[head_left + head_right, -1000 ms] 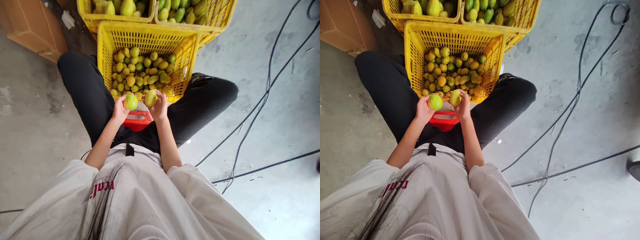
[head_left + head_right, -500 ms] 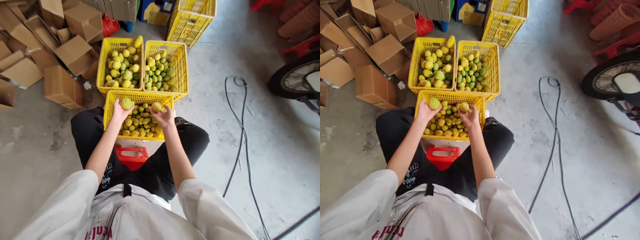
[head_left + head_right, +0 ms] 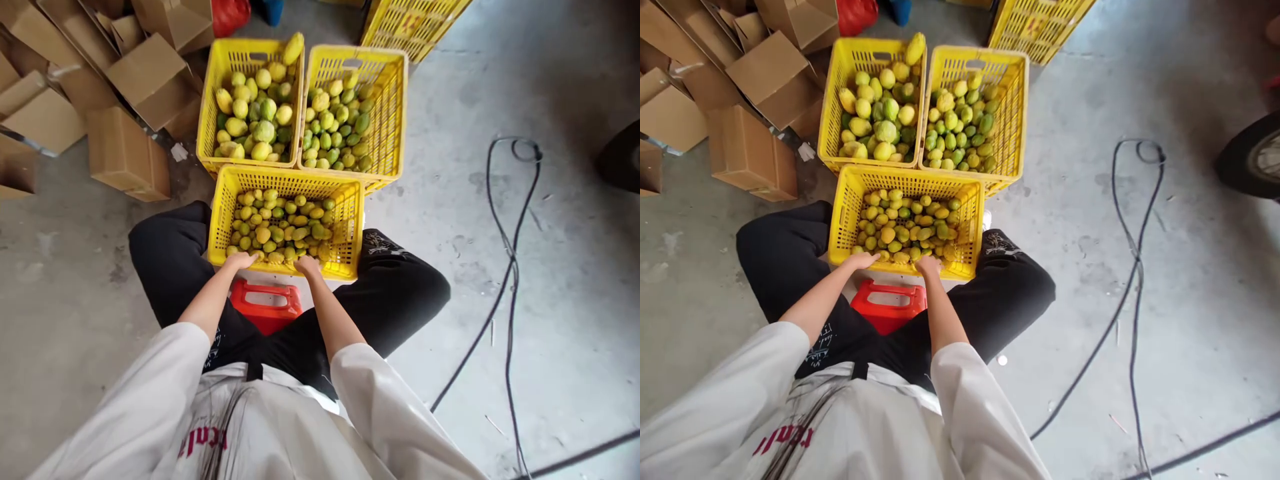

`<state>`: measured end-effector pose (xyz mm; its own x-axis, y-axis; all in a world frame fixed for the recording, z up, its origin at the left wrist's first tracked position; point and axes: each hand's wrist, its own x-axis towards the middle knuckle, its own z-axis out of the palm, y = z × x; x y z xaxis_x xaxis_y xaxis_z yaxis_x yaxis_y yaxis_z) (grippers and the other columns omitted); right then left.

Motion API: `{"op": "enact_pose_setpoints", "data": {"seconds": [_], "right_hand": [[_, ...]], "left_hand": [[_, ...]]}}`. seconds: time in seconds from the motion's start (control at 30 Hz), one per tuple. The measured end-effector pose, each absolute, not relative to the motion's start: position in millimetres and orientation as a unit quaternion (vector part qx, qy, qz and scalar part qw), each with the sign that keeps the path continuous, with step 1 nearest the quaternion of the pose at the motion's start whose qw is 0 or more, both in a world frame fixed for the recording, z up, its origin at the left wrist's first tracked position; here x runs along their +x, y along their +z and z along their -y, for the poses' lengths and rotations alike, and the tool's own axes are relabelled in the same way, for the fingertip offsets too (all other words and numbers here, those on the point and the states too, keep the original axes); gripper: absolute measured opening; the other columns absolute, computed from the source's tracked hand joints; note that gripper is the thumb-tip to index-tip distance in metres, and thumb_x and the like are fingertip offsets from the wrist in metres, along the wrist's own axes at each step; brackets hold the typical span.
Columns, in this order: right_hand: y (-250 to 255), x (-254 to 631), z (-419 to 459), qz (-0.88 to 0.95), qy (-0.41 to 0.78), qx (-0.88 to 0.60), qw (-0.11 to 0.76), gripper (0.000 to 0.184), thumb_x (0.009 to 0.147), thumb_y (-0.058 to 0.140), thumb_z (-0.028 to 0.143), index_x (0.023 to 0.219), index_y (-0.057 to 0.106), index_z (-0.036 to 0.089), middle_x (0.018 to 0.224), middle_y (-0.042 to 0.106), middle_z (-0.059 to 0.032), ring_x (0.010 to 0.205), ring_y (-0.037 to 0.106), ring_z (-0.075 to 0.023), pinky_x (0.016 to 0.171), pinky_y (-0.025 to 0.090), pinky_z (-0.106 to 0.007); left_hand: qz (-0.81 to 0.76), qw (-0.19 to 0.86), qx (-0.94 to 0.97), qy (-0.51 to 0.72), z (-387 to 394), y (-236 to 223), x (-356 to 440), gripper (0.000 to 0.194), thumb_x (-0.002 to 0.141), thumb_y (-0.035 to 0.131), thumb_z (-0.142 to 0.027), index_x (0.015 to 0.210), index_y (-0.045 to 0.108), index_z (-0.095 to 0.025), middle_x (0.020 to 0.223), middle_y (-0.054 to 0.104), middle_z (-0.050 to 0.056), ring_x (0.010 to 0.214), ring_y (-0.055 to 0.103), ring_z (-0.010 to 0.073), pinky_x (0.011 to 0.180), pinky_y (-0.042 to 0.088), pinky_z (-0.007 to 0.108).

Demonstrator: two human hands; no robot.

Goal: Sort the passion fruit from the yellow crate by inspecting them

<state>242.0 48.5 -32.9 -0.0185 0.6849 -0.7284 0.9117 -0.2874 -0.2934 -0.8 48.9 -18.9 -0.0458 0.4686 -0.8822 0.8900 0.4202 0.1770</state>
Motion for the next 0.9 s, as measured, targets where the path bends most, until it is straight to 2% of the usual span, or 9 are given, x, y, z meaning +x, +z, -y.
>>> {"op": "enact_pose_setpoints", "data": {"seconds": [0.1, 0.17, 0.23, 0.3, 0.43, 0.5, 0.6, 0.77, 0.9], "right_hand": [[-47, 235, -44, -0.565, -0.448, 0.665, 0.195, 0.059, 0.105, 0.057, 0.028, 0.163, 0.067, 0.018, 0.166, 0.065, -0.0219, 0.154, 0.064, -0.0419, 0.124, 0.055, -0.056], [-55, 233, -46, -0.554, -0.461, 0.657, 0.219, 0.062, 0.106, 0.058, 0.030, 0.166, 0.062, 0.016, 0.175, 0.055, -0.0241, 0.159, 0.058, -0.0443, 0.127, 0.051, -0.059], [-63, 234, -49, -0.548, -0.474, 0.651, 0.228, 0.064, 0.106, 0.058, 0.029, 0.168, 0.059, 0.013, 0.178, 0.049, -0.0256, 0.161, 0.055, -0.0451, 0.128, 0.050, -0.060], [-71, 235, -49, -0.549, -0.492, 0.639, 0.219, 0.065, 0.105, 0.058, 0.026, 0.168, 0.058, 0.013, 0.178, 0.051, -0.0240, 0.162, 0.055, -0.0417, 0.129, 0.049, -0.055], [-89, 237, -48, -0.547, -0.535, 0.612, 0.200, 0.056, 0.102, 0.060, 0.023, 0.155, 0.068, 0.010, 0.160, 0.069, -0.0245, 0.155, 0.064, -0.0383, 0.130, 0.049, -0.047], [-98, 237, -47, -0.544, -0.550, 0.604, 0.194, 0.053, 0.099, 0.062, 0.023, 0.150, 0.072, 0.010, 0.152, 0.075, -0.0241, 0.151, 0.067, -0.0395, 0.129, 0.051, -0.048], [-107, 238, -46, -0.533, -0.560, 0.605, 0.189, 0.052, 0.095, 0.065, 0.025, 0.144, 0.075, 0.014, 0.139, 0.081, -0.0219, 0.144, 0.071, -0.0421, 0.126, 0.054, -0.053], [-111, 240, -46, -0.509, -0.569, 0.620, 0.180, 0.042, 0.095, 0.062, 0.023, 0.134, 0.077, 0.015, 0.135, 0.083, -0.0215, 0.140, 0.073, -0.0422, 0.124, 0.055, -0.053], [-111, 238, -50, -0.495, -0.569, 0.633, 0.173, 0.035, 0.095, 0.060, 0.019, 0.124, 0.079, 0.017, 0.134, 0.083, -0.0199, 0.135, 0.075, -0.0401, 0.119, 0.058, -0.049]], "left_hand": [[-0.649, 0.500, 0.513, -0.255, -46, -33, -8, 0.079, 0.104, 0.051, -0.050, 0.174, 0.050, -0.012, 0.182, 0.044, 0.019, 0.171, 0.044, 0.0323, 0.135, 0.040, 0.038], [-0.642, 0.499, 0.517, -0.268, -50, -40, -14, 0.081, 0.103, 0.052, -0.041, 0.178, 0.041, -0.011, 0.185, 0.040, 0.019, 0.172, 0.043, 0.0306, 0.136, 0.039, 0.036], [-0.643, 0.495, 0.515, -0.276, -53, -47, -16, 0.082, 0.102, 0.053, -0.036, 0.177, 0.038, -0.007, 0.183, 0.042, 0.024, 0.170, 0.046, 0.0329, 0.136, 0.039, 0.038], [-0.645, 0.492, 0.515, -0.277, -53, -54, -13, 0.083, 0.103, 0.054, -0.032, 0.179, 0.032, -0.006, 0.185, 0.037, 0.026, 0.173, 0.042, 0.0332, 0.138, 0.036, 0.038], [-0.687, 0.486, 0.508, -0.186, -52, -66, 9, 0.095, 0.103, 0.063, -0.032, 0.182, 0.017, -0.007, 0.189, 0.022, 0.032, 0.174, 0.037, 0.0395, 0.139, 0.034, 0.045], [-0.716, 0.490, 0.490, -0.088, -55, -71, 21, 0.099, 0.097, 0.072, -0.027, 0.181, 0.022, -0.010, 0.188, 0.025, 0.032, 0.172, 0.040, 0.0436, 0.139, 0.034, 0.050], [-0.723, 0.506, 0.470, -0.003, -65, -78, 34, 0.092, 0.095, 0.074, -0.023, 0.178, 0.033, -0.018, 0.185, 0.033, 0.027, 0.168, 0.044, 0.0440, 0.138, 0.034, 0.054], [-0.736, 0.489, 0.468, 0.009, -79, -89, 40, 0.066, 0.099, 0.072, -0.025, 0.162, 0.053, -0.021, 0.165, 0.054, 0.024, 0.161, 0.047, 0.0424, 0.136, 0.035, 0.054], [-0.753, 0.470, 0.460, 0.010, -78, -88, 47, 0.060, 0.090, 0.078, -0.014, 0.147, 0.058, -0.022, 0.152, 0.058, 0.021, 0.155, 0.050, 0.0426, 0.133, 0.038, 0.052]]}}
